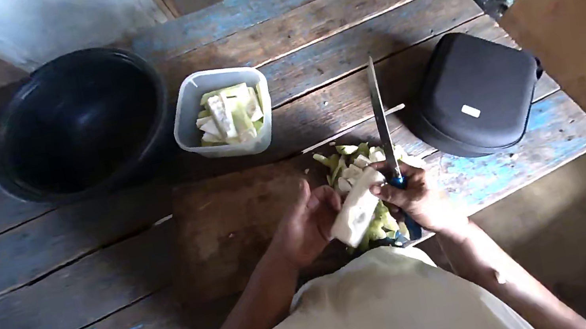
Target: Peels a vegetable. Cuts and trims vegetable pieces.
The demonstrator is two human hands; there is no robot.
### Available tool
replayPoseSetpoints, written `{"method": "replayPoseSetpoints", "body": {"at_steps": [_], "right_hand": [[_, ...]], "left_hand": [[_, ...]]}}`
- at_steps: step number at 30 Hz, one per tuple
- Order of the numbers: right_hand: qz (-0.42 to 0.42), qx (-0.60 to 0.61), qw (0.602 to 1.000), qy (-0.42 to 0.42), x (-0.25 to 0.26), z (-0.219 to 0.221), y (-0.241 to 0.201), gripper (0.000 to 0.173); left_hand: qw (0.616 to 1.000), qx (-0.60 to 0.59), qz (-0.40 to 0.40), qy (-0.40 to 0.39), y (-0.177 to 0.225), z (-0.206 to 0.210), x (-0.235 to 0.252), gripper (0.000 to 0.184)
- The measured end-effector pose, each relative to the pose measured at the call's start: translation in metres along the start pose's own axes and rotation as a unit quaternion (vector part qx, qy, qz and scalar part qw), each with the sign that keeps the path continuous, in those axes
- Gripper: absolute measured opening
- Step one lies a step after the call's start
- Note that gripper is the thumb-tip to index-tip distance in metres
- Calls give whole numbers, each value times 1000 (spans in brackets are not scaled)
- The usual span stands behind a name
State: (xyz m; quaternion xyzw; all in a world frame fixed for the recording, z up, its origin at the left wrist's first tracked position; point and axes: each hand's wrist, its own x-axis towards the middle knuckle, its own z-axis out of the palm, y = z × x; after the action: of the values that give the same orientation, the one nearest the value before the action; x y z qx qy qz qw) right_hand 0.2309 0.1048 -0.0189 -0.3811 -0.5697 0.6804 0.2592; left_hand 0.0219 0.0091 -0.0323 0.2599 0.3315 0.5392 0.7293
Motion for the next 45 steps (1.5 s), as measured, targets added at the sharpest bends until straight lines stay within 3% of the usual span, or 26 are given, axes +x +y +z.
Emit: {"method": "replayPoseSetpoints", "body": {"at_steps": [4,8,11,14,18,21,23,26,29,30,32,35,40,45], "right_hand": [[-49,-132,990,-18,5,17,-7,30],[-78,-173,982,12,4,23,-2,39],[-91,-160,982,-33,-3,20,-1,51],[-144,-194,966,-95,-7,28,-1,49],[-196,-255,940,-119,-10,38,7,54],[-206,-266,933,-128,-10,39,10,56],[-205,-269,933,-123,-11,40,12,59],[-175,-225,947,-148,-14,38,8,58],[-103,-56,972,-206,-18,33,0,54],[-102,-48,973,-202,-18,32,0,54],[-127,-132,968,-172,-15,32,5,55],[-167,-238,944,-155,-12,37,11,58],[-170,-294,936,-90,-16,45,15,56],[-124,-301,942,-79,-17,46,14,57]], "left_hand": [[995,-69,-67,12,-10,8,14,30],[981,-152,-26,114,-18,14,26,50],[972,-140,15,189,1,15,34,58],[976,-144,66,148,16,9,44,49],[977,-188,86,-49,23,-13,65,38],[970,-212,56,-107,26,-20,76,54],[976,-209,15,-63,31,-11,73,66],[980,-196,-24,5,35,-4,67,63],[979,-197,-37,-28,32,-17,66,62],[980,-193,-31,-44,31,-21,66,63],[981,-188,-28,-38,31,-21,64,66],[985,-161,-54,35,40,-5,62,66],[983,-167,-66,35,30,-4,60,72],[980,-186,-56,39,19,1,58,85]]}}
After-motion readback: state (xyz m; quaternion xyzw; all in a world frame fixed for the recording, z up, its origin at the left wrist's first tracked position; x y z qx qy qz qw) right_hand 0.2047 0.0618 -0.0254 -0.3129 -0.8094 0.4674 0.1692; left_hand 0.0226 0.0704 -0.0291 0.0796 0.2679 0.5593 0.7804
